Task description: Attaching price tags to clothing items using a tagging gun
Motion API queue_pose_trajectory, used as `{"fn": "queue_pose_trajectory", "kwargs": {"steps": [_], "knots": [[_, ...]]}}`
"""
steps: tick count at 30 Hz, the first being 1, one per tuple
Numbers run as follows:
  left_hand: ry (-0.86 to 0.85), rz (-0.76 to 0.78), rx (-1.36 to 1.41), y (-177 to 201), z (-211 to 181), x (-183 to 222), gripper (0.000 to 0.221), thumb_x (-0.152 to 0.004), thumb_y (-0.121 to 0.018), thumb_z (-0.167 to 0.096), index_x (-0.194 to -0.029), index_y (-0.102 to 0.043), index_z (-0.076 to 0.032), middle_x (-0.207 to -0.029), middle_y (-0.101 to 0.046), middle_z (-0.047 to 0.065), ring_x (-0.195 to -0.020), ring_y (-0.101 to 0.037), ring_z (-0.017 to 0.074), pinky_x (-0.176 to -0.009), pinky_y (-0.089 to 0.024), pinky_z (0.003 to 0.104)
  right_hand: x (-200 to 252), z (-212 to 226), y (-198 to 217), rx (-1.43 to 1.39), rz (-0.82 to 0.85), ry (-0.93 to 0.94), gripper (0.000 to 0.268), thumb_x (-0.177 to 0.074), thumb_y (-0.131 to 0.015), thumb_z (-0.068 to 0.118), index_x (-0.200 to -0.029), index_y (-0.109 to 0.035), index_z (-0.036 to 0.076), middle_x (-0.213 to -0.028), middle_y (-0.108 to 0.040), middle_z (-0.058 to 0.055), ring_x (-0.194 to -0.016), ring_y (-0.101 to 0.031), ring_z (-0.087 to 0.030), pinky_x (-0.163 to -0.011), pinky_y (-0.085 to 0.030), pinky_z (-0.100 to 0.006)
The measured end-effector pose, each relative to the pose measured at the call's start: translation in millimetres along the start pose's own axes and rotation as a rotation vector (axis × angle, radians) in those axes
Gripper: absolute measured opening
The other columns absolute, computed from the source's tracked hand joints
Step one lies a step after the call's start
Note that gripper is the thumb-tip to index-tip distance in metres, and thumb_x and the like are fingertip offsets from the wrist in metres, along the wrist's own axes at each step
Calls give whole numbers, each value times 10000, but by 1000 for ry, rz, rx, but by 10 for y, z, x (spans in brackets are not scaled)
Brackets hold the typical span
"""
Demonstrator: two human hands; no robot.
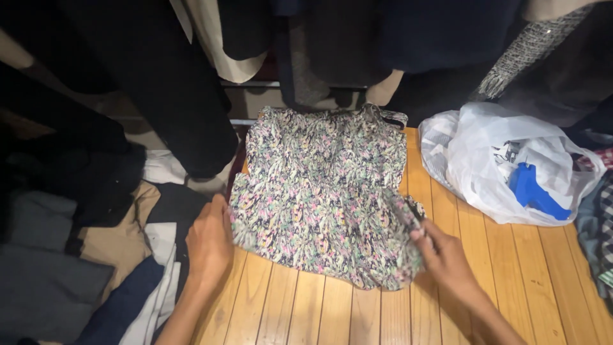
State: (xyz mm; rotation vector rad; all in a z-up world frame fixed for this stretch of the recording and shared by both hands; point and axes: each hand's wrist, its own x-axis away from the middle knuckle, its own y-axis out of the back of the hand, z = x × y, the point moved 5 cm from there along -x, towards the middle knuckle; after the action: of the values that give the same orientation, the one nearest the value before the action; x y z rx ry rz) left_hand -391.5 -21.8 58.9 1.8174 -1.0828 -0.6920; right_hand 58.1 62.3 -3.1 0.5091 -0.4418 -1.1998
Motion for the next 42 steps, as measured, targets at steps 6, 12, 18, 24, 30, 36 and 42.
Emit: {"fn": "queue_pose_trajectory", "kwargs": {"steps": [6,12,18,24,30,36,42], "knots": [[-30,18,123,181,-274,194,301,-1015,-563,-306,-1153,-525,-42,-1210,-459,187,-893,-631,487,-775,-510,560,-38,338,91,-1150,164,-421,450,-1027,-537,295,-1411,-478,69,-1259,-603,-198,-944,-695,-234,-631,-653,-258],[-138,11,125,-122,108,239,386,-962,-604,-331,-1211,-556,-40,-1192,-595,186,-1124,-546,411,-956,-440,511,215,569,17,-762,136,-703,587,-853,-604,183,-1357,-565,-116,-1250,-674,-328,-1100,-658,-418,-945,-536,-447],[-188,17,76,-386,437,118,49,-901,-607,-129,-942,-626,-109,-901,-646,124,-890,-573,365,-818,-455,476,367,60,-48,-222,181,-688,561,-681,-858,287,-1149,-663,45,-1218,-675,-175,-1192,-652,-325,-1088,-477,-468],[-346,-14,428,37,141,3,85,-1033,-414,-188,-1031,-434,-105,-850,-560,120,-806,-591,327,-765,-401,426,293,811,1,-981,5,-556,679,-899,-449,305,-1498,-406,-12,-1364,-547,-306,-1216,-552,-451,-1019,-468,-538],[-97,-34,930,-292,383,-540,106,-1104,-412,-207,-1153,-455,-124,-960,-523,35,-993,-528,207,-965,-443,402,193,812,-13,-1171,-48,-727,731,-988,-381,688,-1465,-515,151,-1455,-549,-159,-1315,-532,-351,-1126,-390,-572],[402,573,1257,-219,114,79,441,-926,-725,-279,-1214,-581,23,-1019,-728,197,-825,-754,299,-679,-627,443,297,396,-103,-1008,-58,-778,711,-949,-525,514,-1526,-442,106,-1428,-543,-252,-1226,-560,-448,-1008,-440,-651],[65,671,971,-122,71,369,282,-722,-913,-102,-932,-760,8,-820,-747,94,-706,-688,186,-657,-550,309,492,116,-108,-771,73,-666,664,-825,-697,27,-1431,-453,-91,-1206,-634,-376,-985,-673,-513,-772,-542,-648]]}}
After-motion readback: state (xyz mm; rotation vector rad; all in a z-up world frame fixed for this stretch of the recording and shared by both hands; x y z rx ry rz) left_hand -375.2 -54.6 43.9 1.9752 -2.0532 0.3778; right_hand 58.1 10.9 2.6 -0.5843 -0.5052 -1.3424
